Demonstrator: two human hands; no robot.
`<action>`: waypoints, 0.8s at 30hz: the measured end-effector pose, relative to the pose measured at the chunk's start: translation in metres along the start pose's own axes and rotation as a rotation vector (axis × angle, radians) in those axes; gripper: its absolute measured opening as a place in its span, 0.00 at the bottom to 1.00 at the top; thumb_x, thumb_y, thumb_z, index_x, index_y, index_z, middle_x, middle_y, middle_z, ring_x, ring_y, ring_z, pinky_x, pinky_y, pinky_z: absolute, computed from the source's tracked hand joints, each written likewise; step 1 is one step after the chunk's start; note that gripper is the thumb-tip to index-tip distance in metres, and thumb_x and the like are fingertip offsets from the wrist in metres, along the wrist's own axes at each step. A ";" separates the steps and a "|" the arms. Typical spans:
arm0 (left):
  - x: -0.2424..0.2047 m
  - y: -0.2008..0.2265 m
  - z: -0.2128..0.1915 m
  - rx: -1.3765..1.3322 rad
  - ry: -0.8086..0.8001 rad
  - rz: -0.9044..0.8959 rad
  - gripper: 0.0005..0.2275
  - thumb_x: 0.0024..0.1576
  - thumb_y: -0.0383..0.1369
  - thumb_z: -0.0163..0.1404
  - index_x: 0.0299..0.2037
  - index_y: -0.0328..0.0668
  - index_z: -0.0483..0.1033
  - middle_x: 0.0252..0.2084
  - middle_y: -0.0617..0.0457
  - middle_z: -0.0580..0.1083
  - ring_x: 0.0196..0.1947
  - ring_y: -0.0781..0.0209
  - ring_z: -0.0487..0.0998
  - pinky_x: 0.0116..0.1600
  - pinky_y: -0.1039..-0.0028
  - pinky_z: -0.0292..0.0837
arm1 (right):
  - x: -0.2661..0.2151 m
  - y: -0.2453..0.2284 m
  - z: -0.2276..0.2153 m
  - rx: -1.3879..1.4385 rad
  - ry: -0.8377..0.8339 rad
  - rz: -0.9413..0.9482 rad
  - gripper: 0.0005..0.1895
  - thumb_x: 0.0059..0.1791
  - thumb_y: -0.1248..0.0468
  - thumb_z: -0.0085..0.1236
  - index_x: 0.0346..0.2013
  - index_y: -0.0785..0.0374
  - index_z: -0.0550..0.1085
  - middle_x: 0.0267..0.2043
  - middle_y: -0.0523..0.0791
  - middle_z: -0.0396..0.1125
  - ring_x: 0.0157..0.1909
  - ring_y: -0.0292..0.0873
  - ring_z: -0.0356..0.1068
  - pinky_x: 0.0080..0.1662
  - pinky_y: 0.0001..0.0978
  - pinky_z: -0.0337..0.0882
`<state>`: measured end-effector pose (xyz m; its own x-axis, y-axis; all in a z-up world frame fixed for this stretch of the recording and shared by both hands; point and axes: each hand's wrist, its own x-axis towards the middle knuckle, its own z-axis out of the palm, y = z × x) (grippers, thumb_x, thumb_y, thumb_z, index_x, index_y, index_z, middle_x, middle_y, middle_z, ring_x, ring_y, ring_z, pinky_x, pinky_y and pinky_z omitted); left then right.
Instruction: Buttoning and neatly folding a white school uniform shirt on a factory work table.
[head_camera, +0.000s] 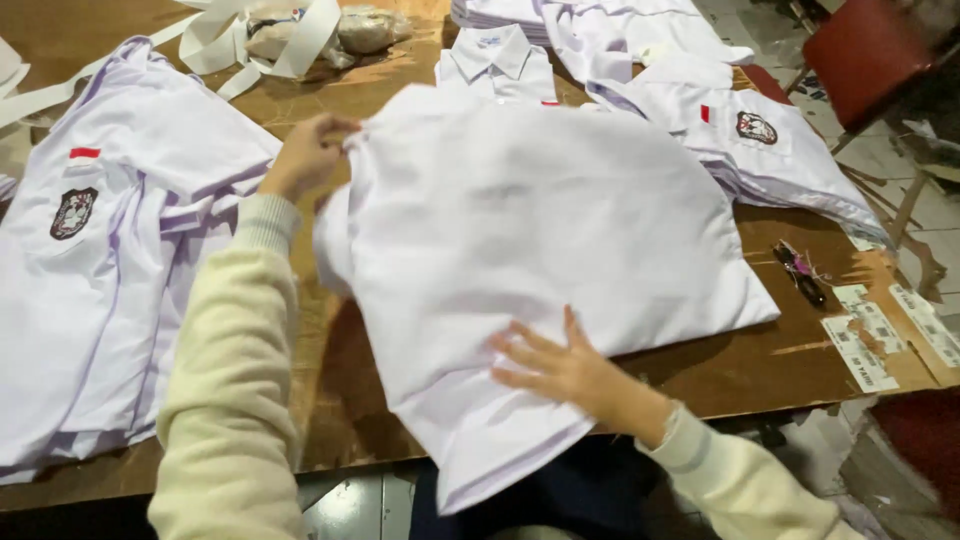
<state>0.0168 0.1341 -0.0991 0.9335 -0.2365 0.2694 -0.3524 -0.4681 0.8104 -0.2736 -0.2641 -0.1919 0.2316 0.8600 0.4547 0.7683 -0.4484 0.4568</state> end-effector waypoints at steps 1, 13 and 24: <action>-0.011 -0.033 0.001 0.175 -0.028 -0.062 0.25 0.47 0.18 0.39 0.55 0.45 0.77 0.57 0.51 0.77 0.51 0.60 0.74 0.52 0.75 0.66 | 0.011 -0.023 -0.007 0.136 -0.140 0.042 0.37 0.51 0.65 0.45 0.76 0.47 0.52 0.80 0.47 0.45 0.80 0.52 0.44 0.67 0.79 0.31; -0.264 0.130 0.010 0.537 0.003 -0.639 0.19 0.67 0.47 0.37 0.42 0.40 0.75 0.41 0.48 0.80 0.41 0.48 0.80 0.43 0.58 0.71 | -0.001 -0.004 -0.109 0.724 -0.570 0.818 0.46 0.45 0.53 0.63 0.75 0.40 0.52 0.82 0.43 0.33 0.80 0.53 0.30 0.68 0.63 0.37; -0.340 0.107 0.076 0.362 0.096 -1.019 0.23 0.63 0.53 0.39 0.40 0.44 0.80 0.41 0.51 0.83 0.45 0.50 0.81 0.50 0.61 0.72 | -0.189 0.032 -0.070 0.026 -0.209 1.639 0.24 0.58 0.58 0.54 0.65 0.71 0.73 0.56 0.64 0.66 0.55 0.70 0.61 0.53 0.64 0.62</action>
<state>-0.3429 0.0992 -0.1436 0.7941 0.4657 -0.3905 0.6073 -0.6340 0.4788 -0.3342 -0.4583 -0.2094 0.8241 -0.4776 0.3044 -0.3506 -0.8523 -0.3881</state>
